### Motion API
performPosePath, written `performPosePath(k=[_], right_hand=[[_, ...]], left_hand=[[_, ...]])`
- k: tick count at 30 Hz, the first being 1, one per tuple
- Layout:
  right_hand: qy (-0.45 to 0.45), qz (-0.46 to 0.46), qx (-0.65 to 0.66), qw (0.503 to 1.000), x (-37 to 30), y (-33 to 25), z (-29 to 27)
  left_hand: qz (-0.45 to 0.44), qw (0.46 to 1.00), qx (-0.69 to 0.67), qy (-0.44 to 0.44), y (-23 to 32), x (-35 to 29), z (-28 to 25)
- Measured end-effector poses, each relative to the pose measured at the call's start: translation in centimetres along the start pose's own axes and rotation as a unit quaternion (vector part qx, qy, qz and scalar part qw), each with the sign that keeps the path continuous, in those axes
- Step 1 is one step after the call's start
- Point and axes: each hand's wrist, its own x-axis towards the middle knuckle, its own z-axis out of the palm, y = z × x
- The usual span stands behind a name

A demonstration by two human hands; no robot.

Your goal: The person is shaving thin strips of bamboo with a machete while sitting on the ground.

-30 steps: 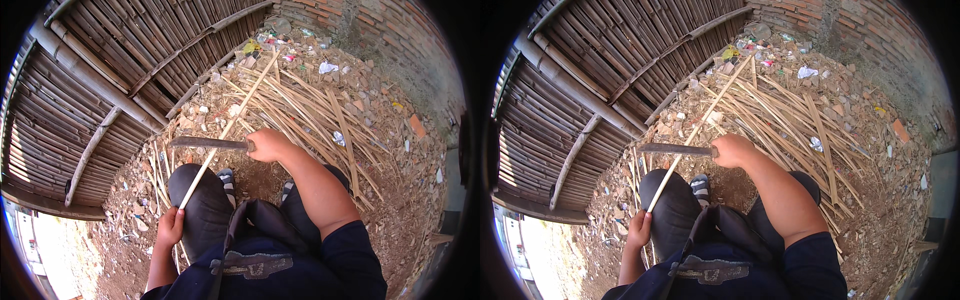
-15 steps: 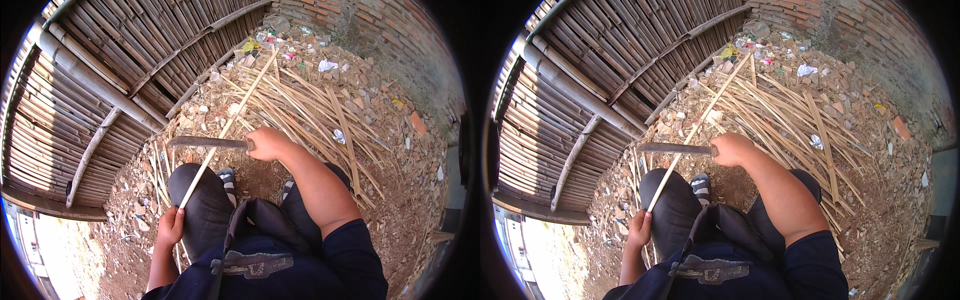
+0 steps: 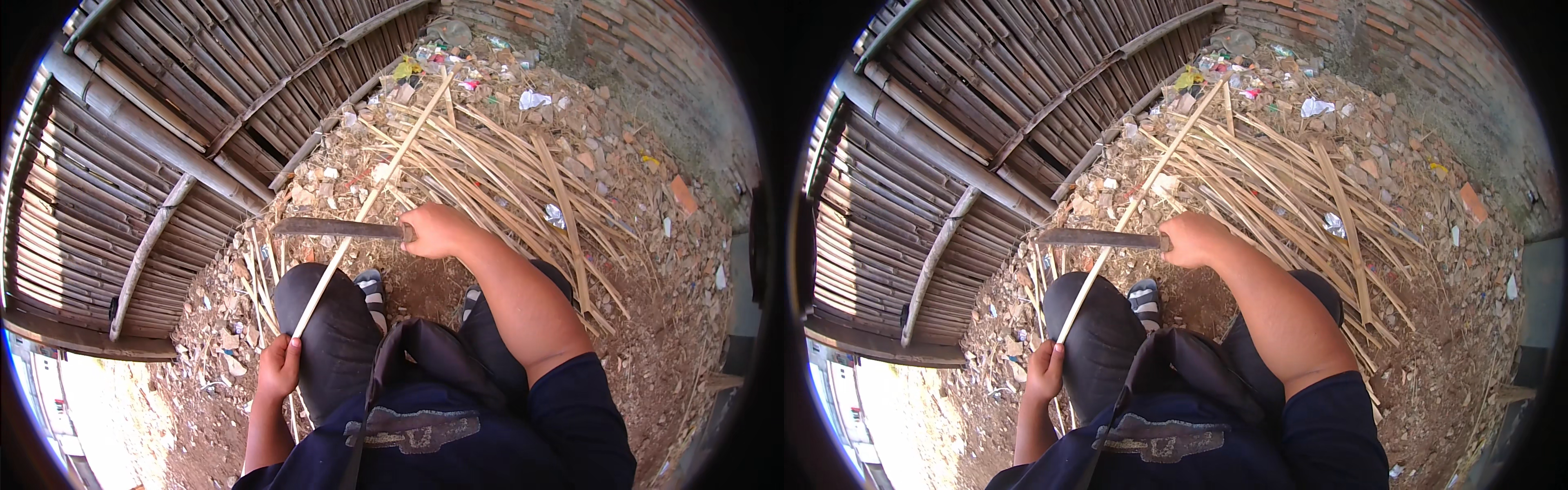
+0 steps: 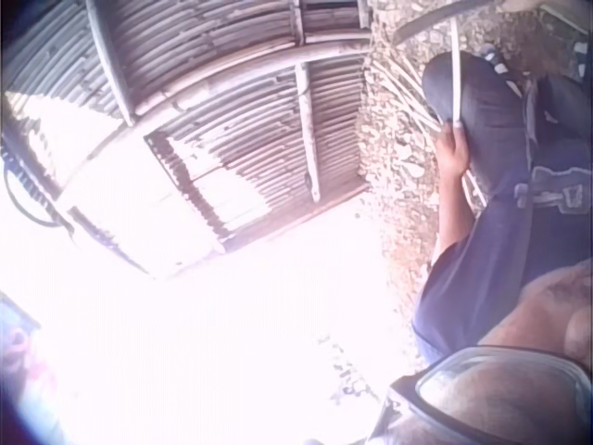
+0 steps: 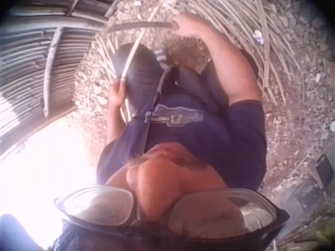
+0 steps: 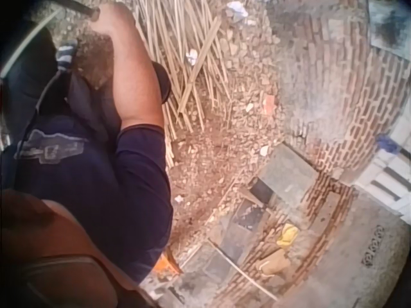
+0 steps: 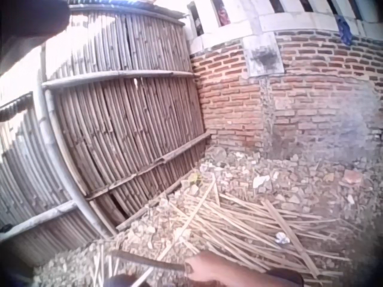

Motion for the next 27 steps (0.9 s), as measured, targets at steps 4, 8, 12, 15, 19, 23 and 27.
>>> performPosePath(k=[4,8,12,15,19,23,27], right_hand=[[0.011,-0.006,0.003,1.0,0.32,0.5,0.51],[0.003,-0.004,0.005,1.0,0.05,-0.01,-0.05],[0.003,0.0,0.005,1.0,0.06,0.08,0.06],[0.015,-0.007,0.004,1.0,0.27,0.4,0.5],[0.01,-0.007,0.005,1.0,0.16,0.23,0.31],[0.008,-0.002,0.007,1.0,0.02,0.01,0.11],[0.007,-0.006,0.002,1.0,0.05,0.14,0.08]], left_hand=[[-0.002,1.0,-0.002,-0.004,0.04,0.05,-0.01],[-0.006,1.0,0.0,-0.004,0.09,0.01,-0.04],[-0.005,1.0,0.0,-0.002,0.45,0.03,-0.03],[-0.008,1.0,0.001,-0.001,0.15,0.09,-0.01],[-0.004,1.0,0.008,-0.001,0.12,0.07,-0.04],[-0.005,1.0,0.001,0.0,0.04,0.05,-0.03],[-0.004,1.0,-0.003,-0.004,0.17,0.09,-0.07]])
